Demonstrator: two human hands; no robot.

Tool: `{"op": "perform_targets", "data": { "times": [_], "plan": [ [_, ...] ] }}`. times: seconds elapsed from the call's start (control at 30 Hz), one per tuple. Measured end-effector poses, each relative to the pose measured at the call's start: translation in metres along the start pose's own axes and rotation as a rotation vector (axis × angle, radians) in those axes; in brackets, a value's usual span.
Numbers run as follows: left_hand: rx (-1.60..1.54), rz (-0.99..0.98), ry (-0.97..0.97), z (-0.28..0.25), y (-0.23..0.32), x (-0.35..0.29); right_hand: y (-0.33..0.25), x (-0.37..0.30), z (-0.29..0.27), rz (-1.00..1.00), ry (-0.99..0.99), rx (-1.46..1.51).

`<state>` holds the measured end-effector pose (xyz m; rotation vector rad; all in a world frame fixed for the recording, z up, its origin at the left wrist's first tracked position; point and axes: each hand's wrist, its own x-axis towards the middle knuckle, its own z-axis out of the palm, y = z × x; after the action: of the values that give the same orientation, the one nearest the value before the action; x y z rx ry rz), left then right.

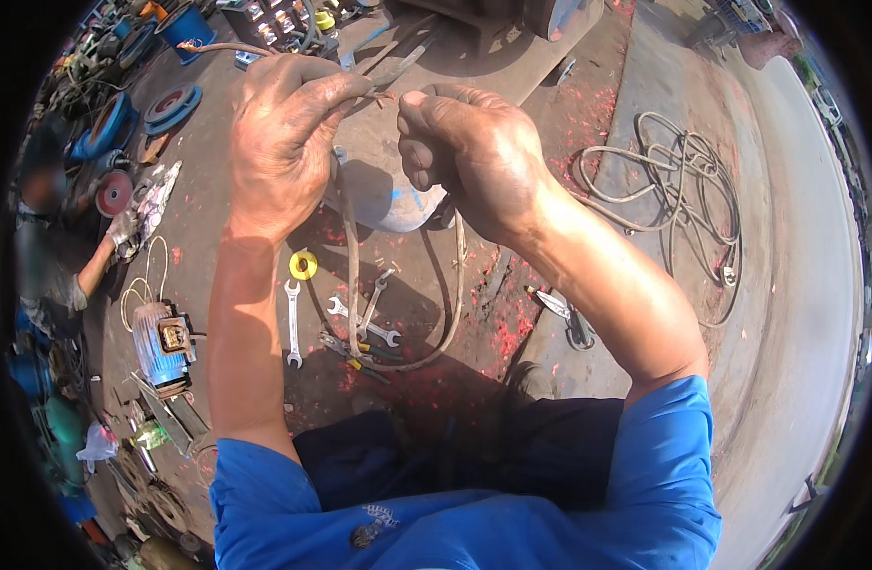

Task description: The person sits on the ground in a workshop and uses a screwdriver to tighten screws on a small electrical component. They then use pliers to strip the insulation from a wire, insert the wire into the component, and secure it with the screwdriver.

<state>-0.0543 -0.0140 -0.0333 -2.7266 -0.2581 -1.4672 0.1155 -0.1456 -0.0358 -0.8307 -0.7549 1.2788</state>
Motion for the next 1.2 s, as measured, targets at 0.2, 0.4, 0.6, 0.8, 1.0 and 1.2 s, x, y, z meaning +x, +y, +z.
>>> {"op": "perform_targets", "data": {
  "times": [0.2,0.4,0.6,0.8,1.0,1.2],
  "plan": [
    [-0.022,-0.069,-0.059,-0.006,0.005,0.005,-0.009,0.020,-0.008,-1.263,0.087,-1.540],
    [-0.034,-0.081,-0.073,-0.006,0.011,0.009,-0.010,0.017,-0.009,-1.145,0.113,-1.763],
    [-0.059,-0.085,0.044,0.002,0.009,0.005,-0.012,0.012,0.015,-0.173,0.165,-0.727],
    [-0.070,-0.092,0.022,0.004,0.013,0.007,-0.009,0.006,0.007,-0.092,0.127,-0.348],
    [-0.096,-0.133,-0.009,0.000,0.011,0.006,-0.004,0.018,-0.013,-1.141,0.144,-1.390],
    [-0.126,-0.126,-0.022,-0.001,0.010,0.006,-0.007,0.026,-0.011,-1.175,0.019,-1.435]
  ]
}}
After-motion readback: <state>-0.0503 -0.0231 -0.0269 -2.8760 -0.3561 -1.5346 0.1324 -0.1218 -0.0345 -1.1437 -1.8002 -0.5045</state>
